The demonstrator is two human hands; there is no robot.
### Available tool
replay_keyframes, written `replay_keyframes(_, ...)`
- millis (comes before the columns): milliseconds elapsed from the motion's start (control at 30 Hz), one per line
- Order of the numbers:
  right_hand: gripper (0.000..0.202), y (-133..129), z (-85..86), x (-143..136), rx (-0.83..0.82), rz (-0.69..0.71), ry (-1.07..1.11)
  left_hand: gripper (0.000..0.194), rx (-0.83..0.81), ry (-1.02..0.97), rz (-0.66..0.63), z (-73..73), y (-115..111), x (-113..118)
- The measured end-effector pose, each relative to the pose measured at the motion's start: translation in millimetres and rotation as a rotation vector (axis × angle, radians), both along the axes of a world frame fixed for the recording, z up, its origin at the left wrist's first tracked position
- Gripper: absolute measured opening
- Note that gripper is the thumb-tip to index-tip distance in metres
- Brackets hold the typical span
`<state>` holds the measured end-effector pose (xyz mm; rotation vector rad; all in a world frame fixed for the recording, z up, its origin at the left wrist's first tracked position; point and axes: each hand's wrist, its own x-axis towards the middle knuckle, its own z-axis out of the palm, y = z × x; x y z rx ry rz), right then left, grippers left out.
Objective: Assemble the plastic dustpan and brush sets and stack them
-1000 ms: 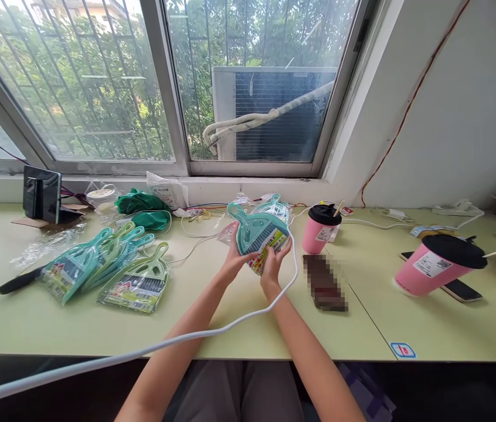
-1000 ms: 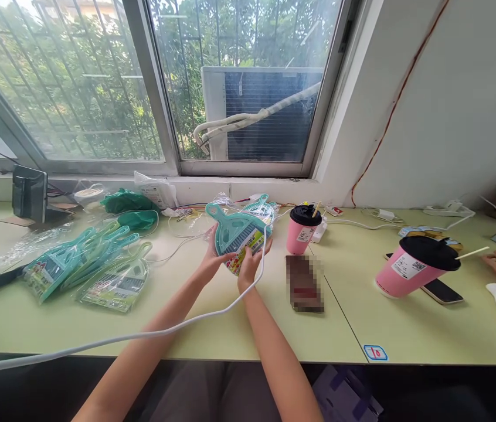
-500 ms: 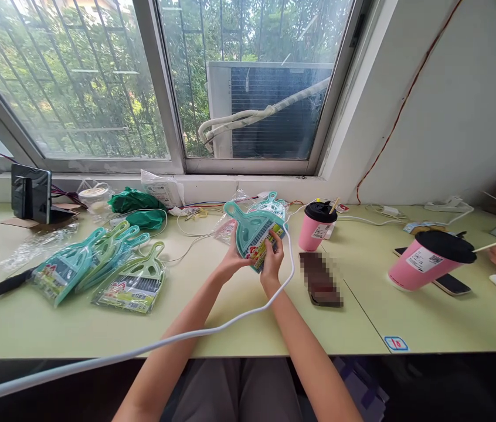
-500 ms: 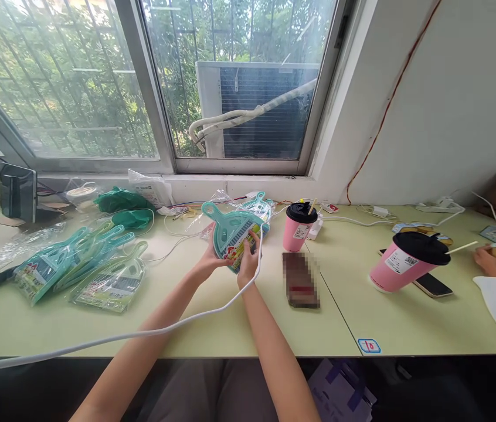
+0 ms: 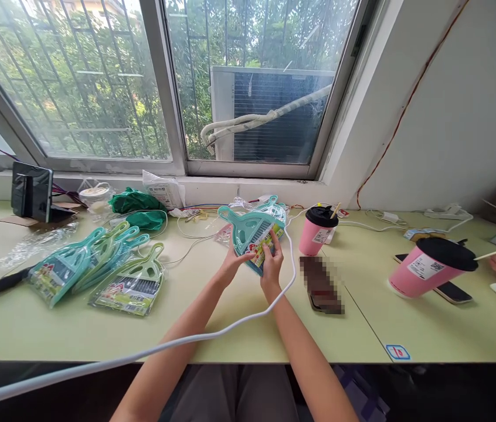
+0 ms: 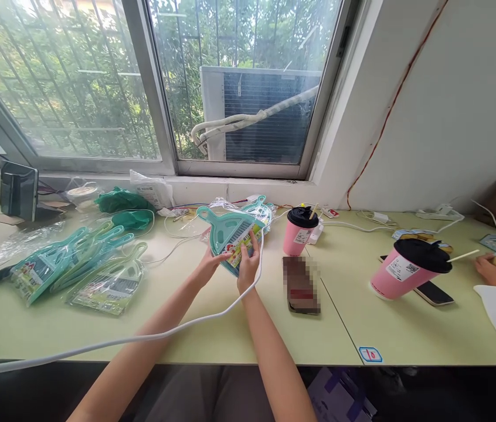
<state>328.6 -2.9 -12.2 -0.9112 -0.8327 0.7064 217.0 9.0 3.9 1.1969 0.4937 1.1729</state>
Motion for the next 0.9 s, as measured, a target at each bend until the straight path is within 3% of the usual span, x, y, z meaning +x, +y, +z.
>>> replay_keyframes(133,0.062,-3,8.2,2,0.020,-0.095,0.104,0.117,0.028,0.013,-0.141,-8.0,-1,6)
replay_keyframes(267,0.072,-7,14.5,6,0.053,-0.028,0.206,0.101,-0.023,-0.143,-0.366,-3.4,3,-5)
replay_keyframes(333,0.078,-9,14.6,4,0.050,0.041,0.274,0.097,-0.111,-0.312,-0.330,1.9,8,-16)
replay_keyframes(400,0.085,-11,11.9,-3,0.027,0.101,0.320,0.089,-0.236,-0.455,-0.205,5.6,14,-25)
replay_keyframes(500,0.096,-12,4.4,-17,0.003,0.194,0.291,0.075,-0.400,-0.530,-0.100,4.0,20,-28)
replay_keyframes(700,0.106,-18,0.8,-32,0.040,0.246,0.180,0.057,-0.478,-0.511,-0.262,-13.8,17,-10)
replay_keyframes(900,0.113,-21,9.6,-28,0.051,0.204,0.137,0.068,-0.463,-0.371,-0.323,-16.6,11,3)
